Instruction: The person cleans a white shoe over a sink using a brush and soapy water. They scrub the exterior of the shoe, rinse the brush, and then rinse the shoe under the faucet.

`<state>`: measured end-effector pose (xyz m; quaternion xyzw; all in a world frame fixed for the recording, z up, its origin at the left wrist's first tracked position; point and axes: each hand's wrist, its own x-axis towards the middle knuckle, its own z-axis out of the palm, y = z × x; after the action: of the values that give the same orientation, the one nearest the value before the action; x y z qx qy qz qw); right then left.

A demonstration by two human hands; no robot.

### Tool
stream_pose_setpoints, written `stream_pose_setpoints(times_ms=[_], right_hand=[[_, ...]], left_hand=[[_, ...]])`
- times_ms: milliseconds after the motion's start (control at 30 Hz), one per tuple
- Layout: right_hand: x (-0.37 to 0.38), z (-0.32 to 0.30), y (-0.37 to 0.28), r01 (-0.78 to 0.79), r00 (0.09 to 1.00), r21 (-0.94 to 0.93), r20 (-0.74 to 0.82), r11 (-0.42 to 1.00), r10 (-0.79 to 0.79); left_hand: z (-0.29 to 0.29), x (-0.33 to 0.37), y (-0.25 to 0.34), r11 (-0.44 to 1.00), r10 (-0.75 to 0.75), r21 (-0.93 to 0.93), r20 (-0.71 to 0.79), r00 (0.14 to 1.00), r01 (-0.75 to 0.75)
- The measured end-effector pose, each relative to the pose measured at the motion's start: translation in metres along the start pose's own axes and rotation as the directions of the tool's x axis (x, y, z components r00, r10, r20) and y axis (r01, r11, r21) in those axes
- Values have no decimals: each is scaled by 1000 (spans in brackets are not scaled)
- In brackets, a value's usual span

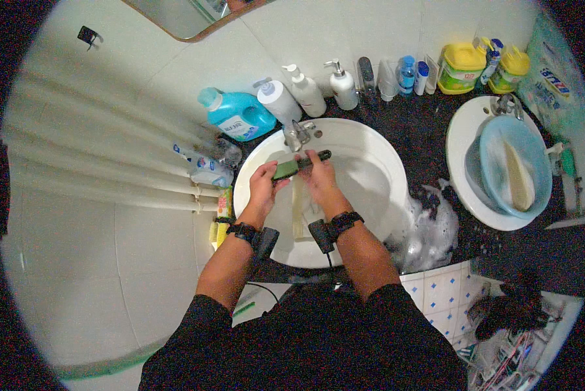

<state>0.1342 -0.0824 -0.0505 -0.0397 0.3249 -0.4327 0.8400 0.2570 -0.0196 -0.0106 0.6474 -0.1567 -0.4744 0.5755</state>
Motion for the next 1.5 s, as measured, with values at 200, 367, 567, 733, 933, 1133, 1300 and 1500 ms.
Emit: stream_pose_setpoints(times_ms=[200, 367, 567, 733, 933, 1133, 1300, 1500], right_hand=[[6, 0, -5, -58, 998, 100, 7, 993, 57], [31, -7, 4, 7, 999, 380, 38, 925, -23], [30, 45, -10, 47, 997, 170, -64, 984, -36], [40, 28, -11, 47, 977, 215, -211, 975, -1], [-3, -2, 7, 79, 996, -73, -44, 994, -82], [-37, -1, -12, 19, 995, -487, 96, 873, 33], [-38, -20, -3, 38, 993, -547, 113, 836, 29], [-34, -50, -54, 177, 982, -506, 31, 844, -187]], left_hand=[[14, -1, -1, 984, 131, -101, -125, 983, -144], [-6, -1, 7, 947, 236, -149, -282, 930, -286], [-47, -14, 12, 929, 135, -279, -359, 923, -244], [-67, -17, -2, 949, 124, -241, -300, 946, -202], [-47, -28, -9, 977, -18, -212, -179, 984, -21], [-56, -13, -44, 998, -20, -56, -177, 984, 10], [-50, -23, -53, 995, -66, 77, 20, 998, 65], [-21, -6, -55, 918, -6, 396, 35, 999, -9]])
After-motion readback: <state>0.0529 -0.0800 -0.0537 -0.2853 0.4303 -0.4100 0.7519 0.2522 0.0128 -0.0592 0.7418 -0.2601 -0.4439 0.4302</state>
